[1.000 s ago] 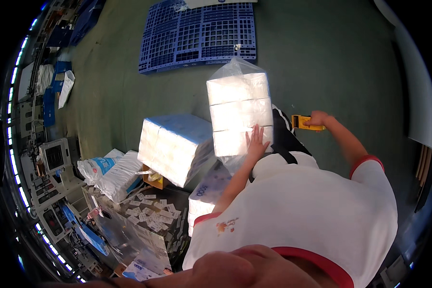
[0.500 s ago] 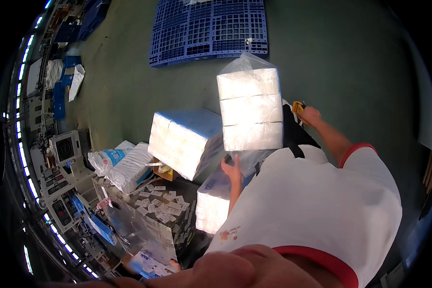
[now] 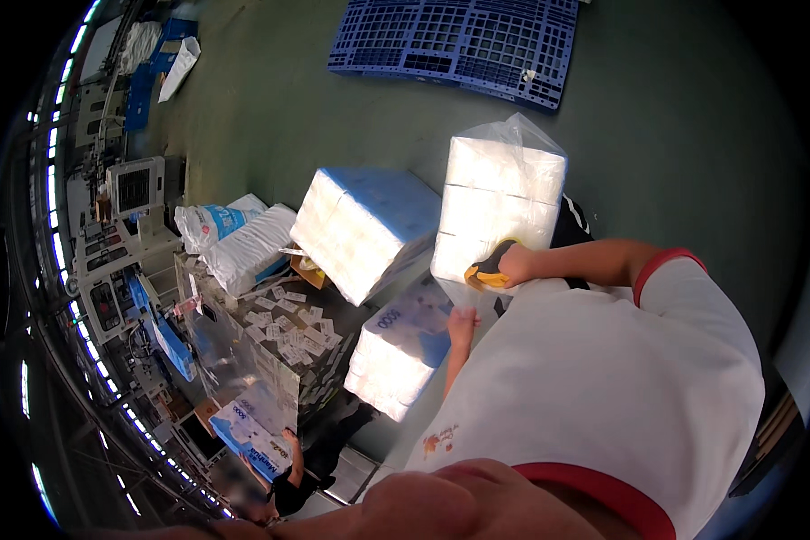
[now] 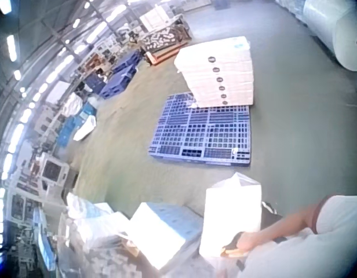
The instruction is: The person places packs of tissues into a large plastic bag and uses a tape dispenser to seal the bag.
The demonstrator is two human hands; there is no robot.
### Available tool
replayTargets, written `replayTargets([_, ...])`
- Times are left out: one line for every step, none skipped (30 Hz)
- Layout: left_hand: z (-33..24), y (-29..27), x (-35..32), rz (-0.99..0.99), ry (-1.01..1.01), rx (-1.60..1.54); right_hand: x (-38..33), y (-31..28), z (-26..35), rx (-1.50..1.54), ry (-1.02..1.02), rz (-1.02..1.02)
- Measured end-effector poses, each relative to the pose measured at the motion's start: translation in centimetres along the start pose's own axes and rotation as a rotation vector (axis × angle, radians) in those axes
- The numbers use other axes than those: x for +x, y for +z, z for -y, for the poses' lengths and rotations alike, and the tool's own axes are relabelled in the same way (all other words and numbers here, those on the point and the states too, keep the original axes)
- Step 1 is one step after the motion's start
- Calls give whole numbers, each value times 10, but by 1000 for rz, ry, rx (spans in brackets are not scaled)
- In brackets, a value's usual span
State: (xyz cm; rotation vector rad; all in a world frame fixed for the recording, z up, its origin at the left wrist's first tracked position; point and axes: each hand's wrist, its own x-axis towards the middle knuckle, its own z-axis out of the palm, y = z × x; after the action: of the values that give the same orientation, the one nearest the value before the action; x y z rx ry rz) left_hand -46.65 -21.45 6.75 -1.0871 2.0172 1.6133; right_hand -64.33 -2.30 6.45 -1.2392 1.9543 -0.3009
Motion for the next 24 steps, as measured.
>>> replayTargets([-19,15,4,-36,45,32,-4,-8,-8,55,38,-1])
replayTargets([-42,30,17,-48,87,96,-11,-17,-20,127,99,-6])
replayTargets([-57,46,30,-76,121,144,-18,-25,-31,184,145,2])
replayTargets([-56,63,49,-92,147,126,-28,-37,-47,260,219,30])
replayTargets([-52,81,72,-113,175,102,-42,-53,-65,351,294,24])
replayTargets([-53,97,90,-123,149,76,-52,-63,-82,440,382,-9])
replayTargets([-53,112,106,-141,118,47,-64,-90,-91,493,468,-27])
replayTargets([-54,126,115,-211,120,85,-66,-94,-109,577,455,-82])
replayTargets([-53,140,123,-279,120,127,-65,-98,-125,665,441,-137])
replayTargets([-54,152,130,-389,73,183,-59,-106,-127,776,341,-143])
replayTargets([-50,165,128,-530,133,255,-48,-112,-126,884,238,-140])
replayTargets([-54,174,124,-519,80,254,-37,-117,-123,992,142,-133])
replayTargets([-58,178,122,-490,37,267,-23,-126,-113,922,89,-87])
replayTargets([-60,182,118,-496,83,334,-4,-129,-102,725,14,-97])
replayTargets([-58,186,112,-525,120,394,16,-126,-87,683,-59,-37])
replayTargets([-59,188,107,-553,158,456,36,-118,-70,676,-143,18])
replayTargets([-57,193,99,-590,106,480,53,-104,-49,639,-220,84])
replayTargets([-63,195,90,-604,65,516,65,-95,-32,611,-254,150])
replayTargets([-65,195,87,-593,44,567,76,-86,-22,596,-270,188])
replayTargets([-67,193,84,-642,134,601,86,-79,-16,533,-287,192])
replayTargets([-63,192,73,-650,201,560,94,-61,-9,443,-333,228])
replayTargets([-57,192,61,-659,268,524,100,-45,-7,354,-380,262])
replayTargets([-58,187,53,-633,364,500,102,-43,-14,320,-358,255])
replayTargets([-57,176,43,-452,151,308,103,-43,-23,288,-337,246])
